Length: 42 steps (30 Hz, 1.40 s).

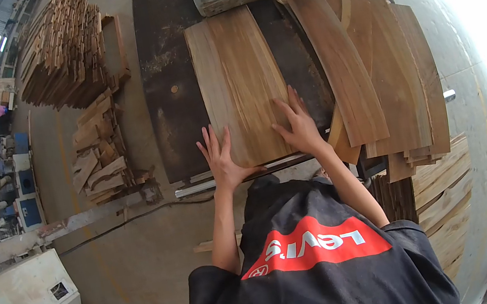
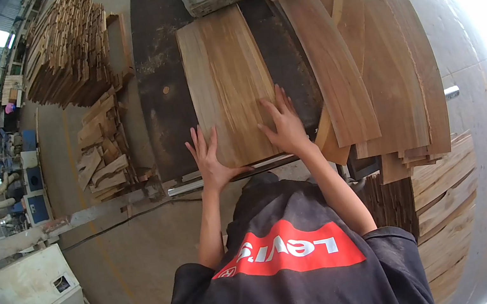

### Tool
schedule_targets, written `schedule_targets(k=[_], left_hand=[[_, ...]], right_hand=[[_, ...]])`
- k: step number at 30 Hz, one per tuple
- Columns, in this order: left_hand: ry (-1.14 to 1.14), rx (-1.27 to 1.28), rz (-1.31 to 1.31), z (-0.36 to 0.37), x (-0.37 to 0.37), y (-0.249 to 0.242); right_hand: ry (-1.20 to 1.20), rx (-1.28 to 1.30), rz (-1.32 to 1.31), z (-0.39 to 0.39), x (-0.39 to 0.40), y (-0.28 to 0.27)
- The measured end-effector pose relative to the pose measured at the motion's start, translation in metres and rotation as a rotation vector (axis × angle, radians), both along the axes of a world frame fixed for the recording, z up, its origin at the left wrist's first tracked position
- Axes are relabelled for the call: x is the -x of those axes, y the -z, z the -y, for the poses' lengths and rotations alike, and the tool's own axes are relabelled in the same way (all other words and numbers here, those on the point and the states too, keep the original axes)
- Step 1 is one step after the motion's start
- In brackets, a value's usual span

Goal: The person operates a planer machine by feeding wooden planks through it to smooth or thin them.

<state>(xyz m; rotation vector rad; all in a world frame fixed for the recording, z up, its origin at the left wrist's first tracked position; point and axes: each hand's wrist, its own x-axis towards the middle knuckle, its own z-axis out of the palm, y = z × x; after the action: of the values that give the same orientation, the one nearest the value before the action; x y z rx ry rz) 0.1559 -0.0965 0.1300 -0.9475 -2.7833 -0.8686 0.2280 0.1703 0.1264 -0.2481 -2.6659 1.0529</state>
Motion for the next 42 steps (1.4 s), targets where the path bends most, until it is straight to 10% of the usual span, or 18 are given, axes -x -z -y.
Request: schedule_targets(k=[35,42], left_hand=[[-0.078,-0.267,-0.221,-0.07,0.187,0.006],[-0.186,-0.261,-0.325,-0.061,0.149,0.027]], right_hand=[[0.203,-0.22,-0.356,-0.07,0.228,0.033],[0.761,-0.491,0.326,-0.073,0.019,-0.088]])
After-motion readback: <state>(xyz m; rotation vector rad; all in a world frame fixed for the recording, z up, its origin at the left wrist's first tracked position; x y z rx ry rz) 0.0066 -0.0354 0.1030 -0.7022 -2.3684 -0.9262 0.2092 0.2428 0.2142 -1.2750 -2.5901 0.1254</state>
